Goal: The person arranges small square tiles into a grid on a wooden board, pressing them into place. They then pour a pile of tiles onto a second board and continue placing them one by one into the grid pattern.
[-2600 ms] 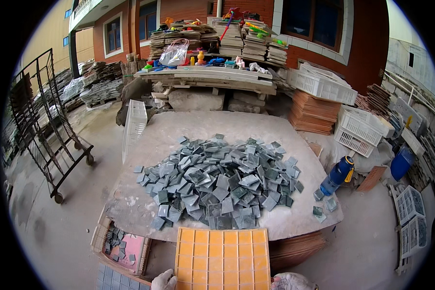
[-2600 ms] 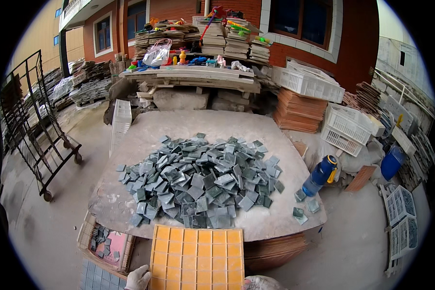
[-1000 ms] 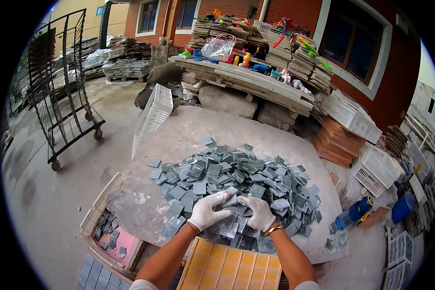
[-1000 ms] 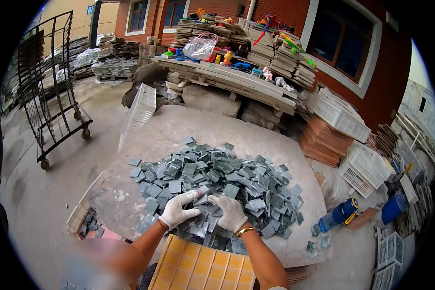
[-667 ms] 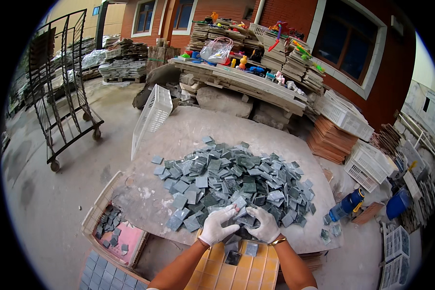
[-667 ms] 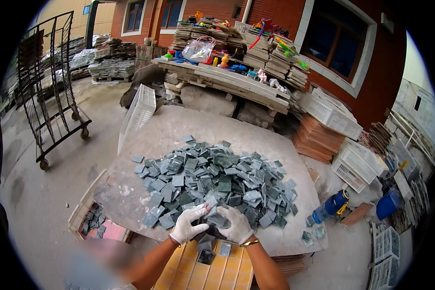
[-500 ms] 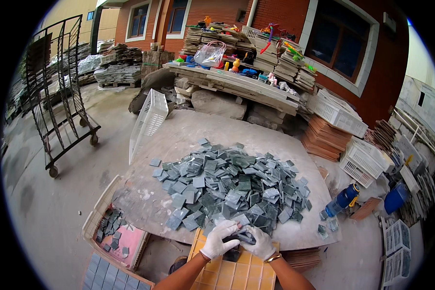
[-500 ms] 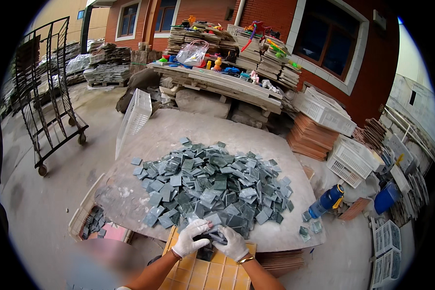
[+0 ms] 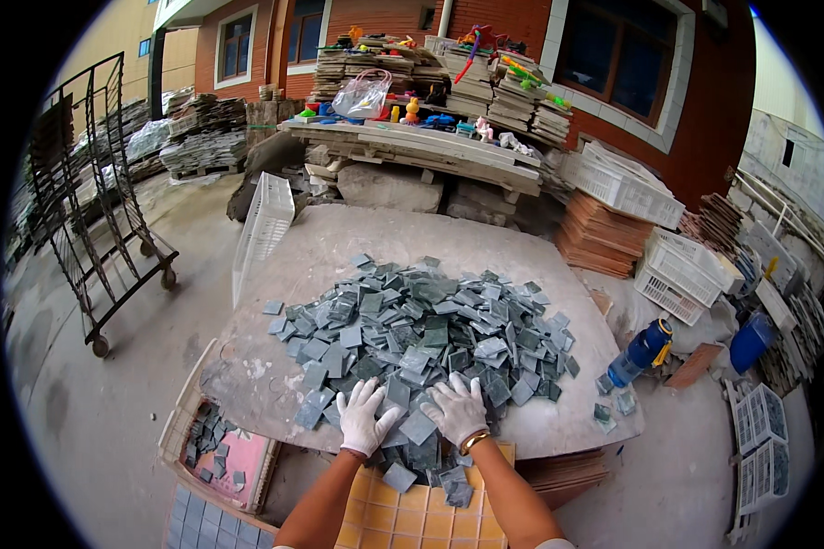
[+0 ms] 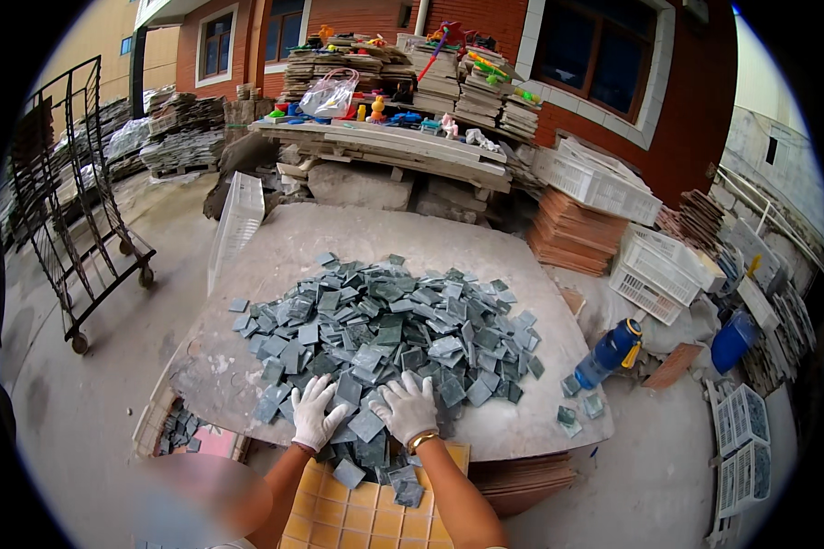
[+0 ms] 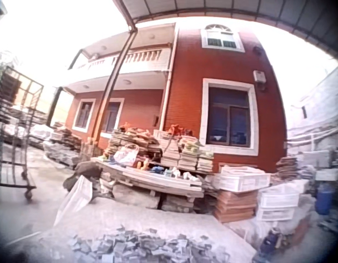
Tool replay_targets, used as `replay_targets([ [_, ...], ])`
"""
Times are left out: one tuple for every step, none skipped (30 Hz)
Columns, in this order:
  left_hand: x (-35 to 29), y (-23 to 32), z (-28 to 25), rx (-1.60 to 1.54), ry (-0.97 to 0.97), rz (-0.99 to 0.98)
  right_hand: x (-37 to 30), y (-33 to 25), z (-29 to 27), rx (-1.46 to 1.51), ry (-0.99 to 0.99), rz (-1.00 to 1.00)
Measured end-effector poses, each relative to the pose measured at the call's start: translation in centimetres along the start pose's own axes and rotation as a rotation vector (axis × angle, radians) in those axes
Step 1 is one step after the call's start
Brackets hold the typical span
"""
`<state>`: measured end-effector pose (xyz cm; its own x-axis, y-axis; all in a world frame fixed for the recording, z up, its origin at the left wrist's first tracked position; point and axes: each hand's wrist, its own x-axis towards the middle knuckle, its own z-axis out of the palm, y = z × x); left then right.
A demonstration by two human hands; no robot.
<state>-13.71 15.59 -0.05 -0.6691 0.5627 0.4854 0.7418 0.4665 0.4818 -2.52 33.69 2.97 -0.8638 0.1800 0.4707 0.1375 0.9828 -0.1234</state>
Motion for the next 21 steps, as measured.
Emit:
replay_targets([
  [-0.3, 0.9, -0.3, -0.063, -0.02, 0.043, -0.3, 0.2, 0.4, 0.023, -0.032, -0.018],
  [-1.2, 1.2, -1.0, -0.11, -0.046, 0.074, -0.5, -0.6, -0.1, 0.088, -0.031, -0.025],
  [-2.0, 1.3, -1.3, -0.267, 0.018, 0.069, -0.9, -2.1, -1.5, 0.154, -0.029, -0.034],
  [-3.1, 1.5, -2.0, -0.31, 0.025, 0.08, -1.2, -3.3, -2.4, 0.219, -0.026, -0.041],
  [-3.7, 1.9, -2.6, -0.348, 0.019, 0.097, -2.2, -3.8, -2.8, 0.205, 0.052, -0.076],
  [-4.2, 2.7, -3.0, -0.394, 0.013, 0.111, -3.2, -4.3, -3.5, 0.289, 0.024, -0.082],
  [-4.4, 3.4, -3.8, -0.324, -0.006, 0.163, -4.6, -4.8, -3.0, 0.401, -0.01, -0.01],
  [-4.7, 4.1, -4.3, -0.345, -0.033, 0.21, -6.2, -5.6, -2.5, 0.507, -0.042, 0.063],
  [-5.2, 4.3, -4.6, -0.366, -0.06, 0.247, -7.6, -6.7, -2.4, 0.621, 0.004, 0.133],
  [-5.7, 4.4, -4.7, -0.388, -0.087, 0.286, -8.7, -7.1, -2.5, 0.617, 0.055, 0.123],
  [-6.9, 4.0, -4.9, -0.457, -0.114, 0.27, -9.0, -7.5, -3.0, 0.57, 0.023, 0.078],
  [-8.2, 4.1, -5.2, -0.546, -0.113, 0.226, -9.4, -8.2, -3.5, 0.531, -0.005, 0.04],
  [-9.2, 4.3, -5.4, -0.54, -0.096, 0.24, -10.1, -8.9, -4.3, 0.541, -0.029, 0.069],
  [-9.9, 4.8, -6.0, -0.528, -0.084, 0.262, -10.8, -9.6, -4.5, 0.569, -0.01, 0.082],
  [-10.6, 5.6, -6.4, -0.587, -0.105, 0.261, -12.0, -9.8, -4.6, 0.587, -0.003, 0.097],
  [-11.3, 6.0, -6.9, -0.616, -0.158, 0.246, -13.1, -10.1, -4.8, 0.605, 0.004, 0.112],
  [-12.3, 5.9, -7.1, -0.604, -0.16, 0.257, -13.9, -10.3, -5.6, 0.512, 0.009, 0.056],
  [-13.0, 5.7, -7.4, -0.592, -0.162, 0.268, -14.7, -10.5, -6.2, 0.5, -0.025, 0.03],
  [-13.4, 5.5, -7.7, -0.499, -0.153, 0.259, -15.4, -10.7, -6.6, 0.49, -0.06, 0.003],
  [-13.7, 5.7, -8.1, -0.411, -0.146, 0.245, -16.4, -10.8, -6.9, 0.478, -0.103, -0.022],
  [-14.0, 6.0, -8.4, -0.321, -0.139, 0.229, -17.3, -10.9, -7.1, 0.43, -0.132, -0.06],
])
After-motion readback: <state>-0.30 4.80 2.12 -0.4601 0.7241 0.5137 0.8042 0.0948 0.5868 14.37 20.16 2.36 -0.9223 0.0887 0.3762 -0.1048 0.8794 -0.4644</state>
